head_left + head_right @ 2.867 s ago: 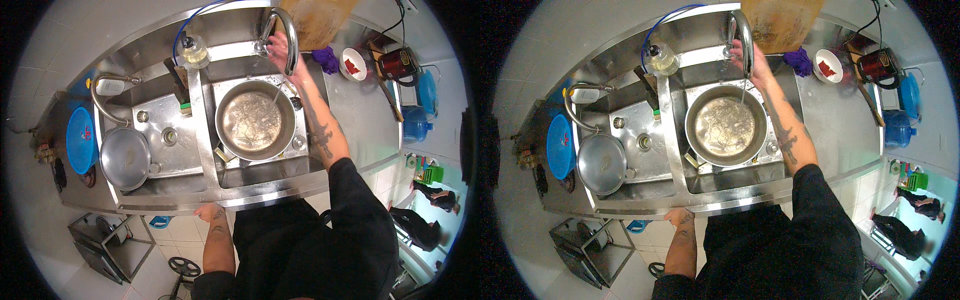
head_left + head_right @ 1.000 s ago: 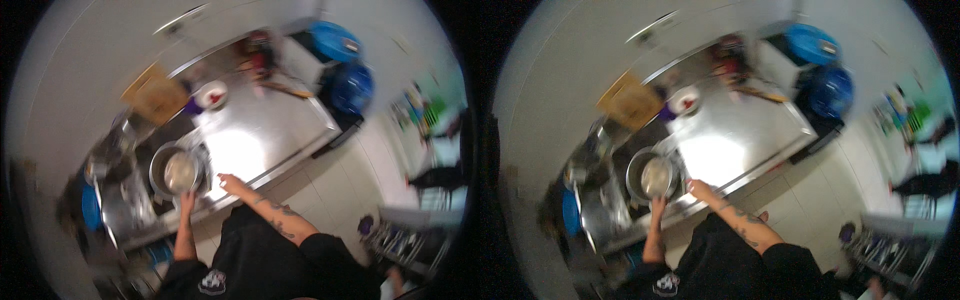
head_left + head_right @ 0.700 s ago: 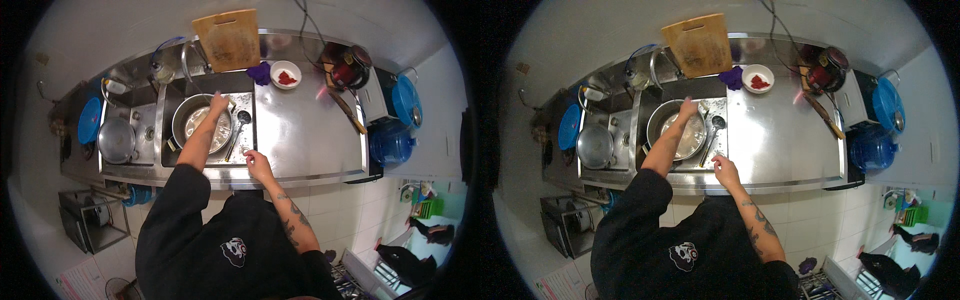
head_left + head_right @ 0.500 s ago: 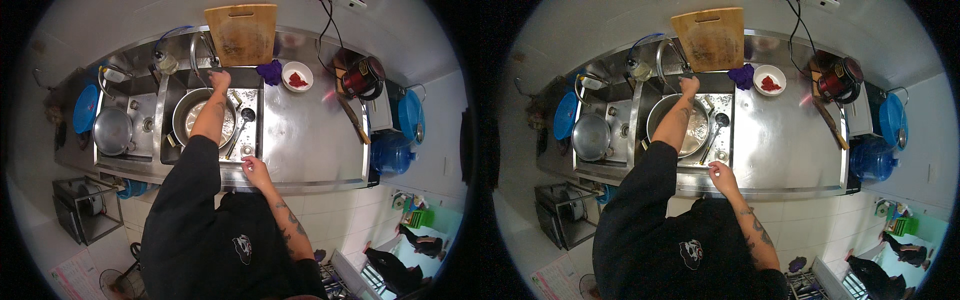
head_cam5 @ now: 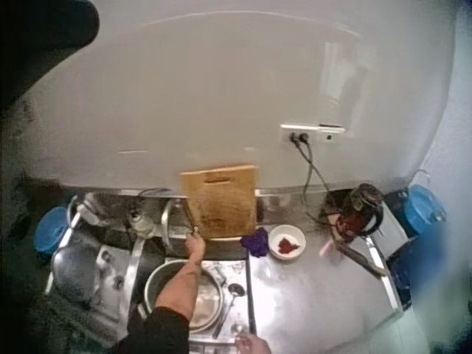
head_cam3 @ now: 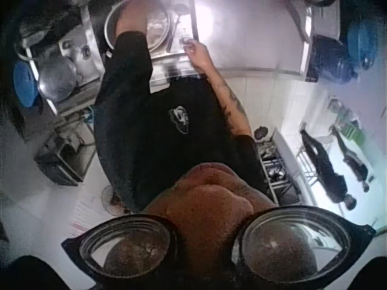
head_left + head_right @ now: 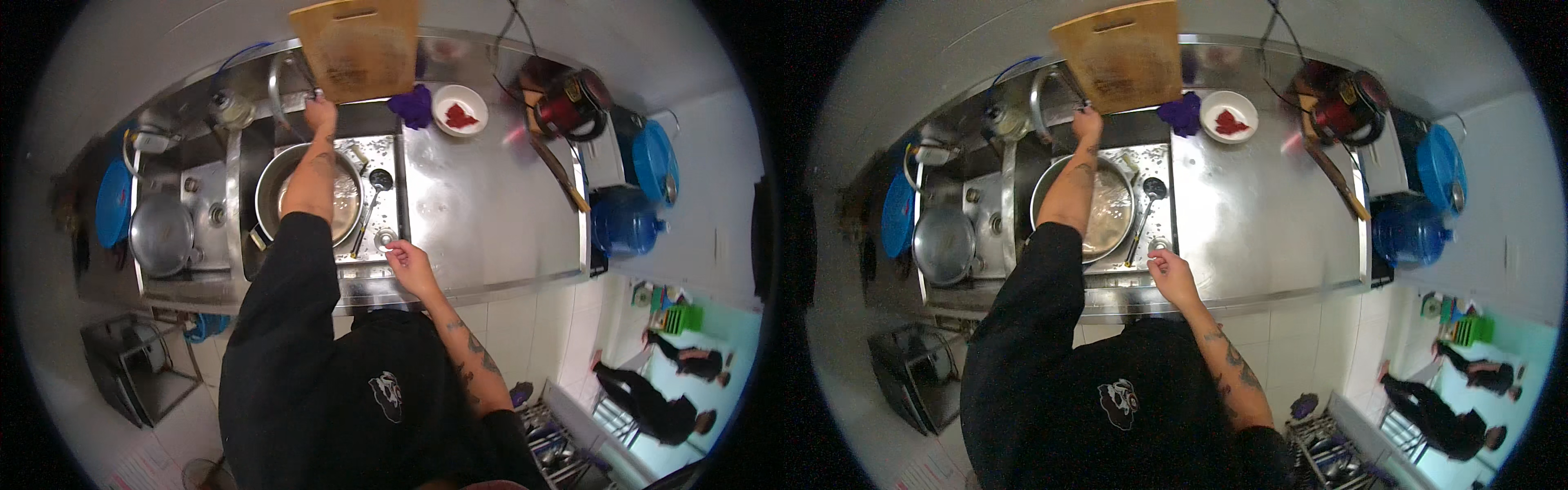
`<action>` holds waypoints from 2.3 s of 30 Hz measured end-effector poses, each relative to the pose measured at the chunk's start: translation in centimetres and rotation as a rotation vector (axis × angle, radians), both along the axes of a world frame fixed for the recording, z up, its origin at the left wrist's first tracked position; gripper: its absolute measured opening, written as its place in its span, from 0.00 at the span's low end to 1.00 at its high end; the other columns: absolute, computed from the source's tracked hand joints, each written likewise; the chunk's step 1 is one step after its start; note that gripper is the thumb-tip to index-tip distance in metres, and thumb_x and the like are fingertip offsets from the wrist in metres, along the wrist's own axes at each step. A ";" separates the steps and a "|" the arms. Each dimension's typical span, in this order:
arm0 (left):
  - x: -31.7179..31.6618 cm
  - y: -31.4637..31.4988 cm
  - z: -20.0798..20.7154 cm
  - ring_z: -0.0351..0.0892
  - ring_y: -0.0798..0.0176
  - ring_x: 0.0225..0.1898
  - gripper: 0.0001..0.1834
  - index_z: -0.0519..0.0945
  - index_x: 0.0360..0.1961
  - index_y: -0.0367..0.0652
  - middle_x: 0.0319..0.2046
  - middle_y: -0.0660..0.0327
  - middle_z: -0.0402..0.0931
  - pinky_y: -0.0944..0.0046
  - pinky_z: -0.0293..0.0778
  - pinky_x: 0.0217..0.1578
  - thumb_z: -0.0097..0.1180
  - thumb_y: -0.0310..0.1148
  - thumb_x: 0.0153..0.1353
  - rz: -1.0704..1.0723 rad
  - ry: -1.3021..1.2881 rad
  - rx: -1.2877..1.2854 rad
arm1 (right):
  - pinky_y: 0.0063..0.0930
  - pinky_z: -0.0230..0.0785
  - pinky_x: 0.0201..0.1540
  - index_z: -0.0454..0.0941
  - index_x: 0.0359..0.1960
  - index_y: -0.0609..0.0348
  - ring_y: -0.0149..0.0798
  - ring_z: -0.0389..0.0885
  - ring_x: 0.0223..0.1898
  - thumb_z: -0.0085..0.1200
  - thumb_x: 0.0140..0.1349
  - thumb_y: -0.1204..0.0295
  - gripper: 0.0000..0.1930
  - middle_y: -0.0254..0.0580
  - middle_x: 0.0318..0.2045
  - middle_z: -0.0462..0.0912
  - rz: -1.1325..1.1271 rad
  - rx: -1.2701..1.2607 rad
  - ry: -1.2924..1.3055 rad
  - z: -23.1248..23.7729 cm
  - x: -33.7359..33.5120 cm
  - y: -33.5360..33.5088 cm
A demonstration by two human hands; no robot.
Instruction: The person washes a large metal pot and a lid in a sink by hand using a sponge and soap.
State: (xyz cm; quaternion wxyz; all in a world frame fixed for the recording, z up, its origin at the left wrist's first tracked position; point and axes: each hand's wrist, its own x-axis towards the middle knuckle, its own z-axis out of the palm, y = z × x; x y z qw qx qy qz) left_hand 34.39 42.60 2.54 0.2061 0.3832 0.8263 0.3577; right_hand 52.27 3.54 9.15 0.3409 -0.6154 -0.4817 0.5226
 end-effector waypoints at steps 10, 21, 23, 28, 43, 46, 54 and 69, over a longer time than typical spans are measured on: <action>-1.3 -9.7 -6.7 0.73 0.62 0.49 0.31 0.63 0.62 0.31 0.55 0.50 0.70 0.65 0.71 0.45 0.55 0.36 0.63 -0.566 -0.463 0.115 | 0.33 0.72 0.37 0.72 0.57 0.57 0.38 0.80 0.29 0.56 0.48 0.76 0.29 0.38 0.22 0.79 -0.037 0.243 -0.069 7.7 -0.1 3.0; -5.8 -40.9 -2.5 0.78 0.41 0.42 0.21 0.78 0.45 0.28 0.40 0.41 0.79 0.51 0.71 0.46 0.56 0.37 0.57 -0.632 0.214 -0.268 | 0.50 0.50 0.66 0.55 0.68 0.51 0.52 0.57 0.66 0.67 0.42 0.60 0.49 0.50 0.65 0.62 0.351 0.535 -0.039 9.9 6.8 -3.8; -5.5 -43.0 -0.8 0.78 0.38 0.42 0.27 0.76 0.44 0.22 0.40 0.35 0.77 0.49 0.73 0.43 0.58 0.40 0.54 -0.593 0.320 -0.142 | 0.45 0.60 0.60 0.63 0.64 0.54 0.52 0.67 0.60 0.64 0.44 0.64 0.41 0.50 0.59 0.70 0.396 0.428 0.116 10.1 11.0 -6.4; 2.4 -48.5 -1.2 0.79 0.41 0.41 0.25 0.76 0.47 0.25 0.40 0.38 0.78 0.50 0.74 0.43 0.54 0.38 0.56 -0.614 0.164 -0.205 | 0.37 0.67 0.54 0.66 0.61 0.57 0.47 0.76 0.51 0.63 0.50 0.68 0.33 0.44 0.49 0.78 0.295 0.450 0.112 12.3 23.8 -16.1; 51.0 -57.9 -15.9 0.80 0.50 0.39 0.23 0.76 0.50 0.32 0.38 0.46 0.80 0.54 0.74 0.40 0.52 0.38 0.59 -1.440 0.054 -1.020 | 0.36 0.69 0.52 0.75 0.49 0.64 0.40 0.80 0.45 0.51 0.64 0.65 0.17 0.46 0.39 0.83 -1.005 -0.674 -0.197 -20.4 69.6 -63.7; 64.4 -56.9 -17.1 0.80 0.52 0.38 0.22 0.76 0.50 0.33 0.37 0.48 0.80 0.55 0.74 0.40 0.52 0.38 0.59 -1.642 0.028 -0.962 | 0.40 0.67 0.55 0.78 0.41 0.72 0.47 0.80 0.47 0.45 0.65 0.61 0.21 0.55 0.39 0.83 -0.611 -0.711 -0.477 -24.5 72.1 -74.2; 100.6 -63.1 -14.4 0.77 0.65 0.28 0.20 0.75 0.51 0.40 0.30 0.57 0.80 0.63 0.74 0.30 0.53 0.37 0.59 -2.097 -0.012 -0.693 | 0.47 0.63 0.58 0.74 0.48 0.79 0.63 0.73 0.55 0.45 0.59 0.39 0.43 0.71 0.51 0.74 -1.228 -0.939 0.239 -15.6 79.5 -66.7; 111.6 -72.0 -12.6 0.82 0.54 0.36 0.24 0.79 0.47 0.35 0.32 0.52 0.82 0.59 0.76 0.38 0.55 0.41 0.54 -1.709 0.374 -0.694 | 0.33 0.68 0.54 0.77 0.53 0.61 0.45 0.79 0.49 0.49 0.64 0.52 0.26 0.49 0.49 0.81 -0.899 -0.764 0.295 -22.5 114.5 -80.5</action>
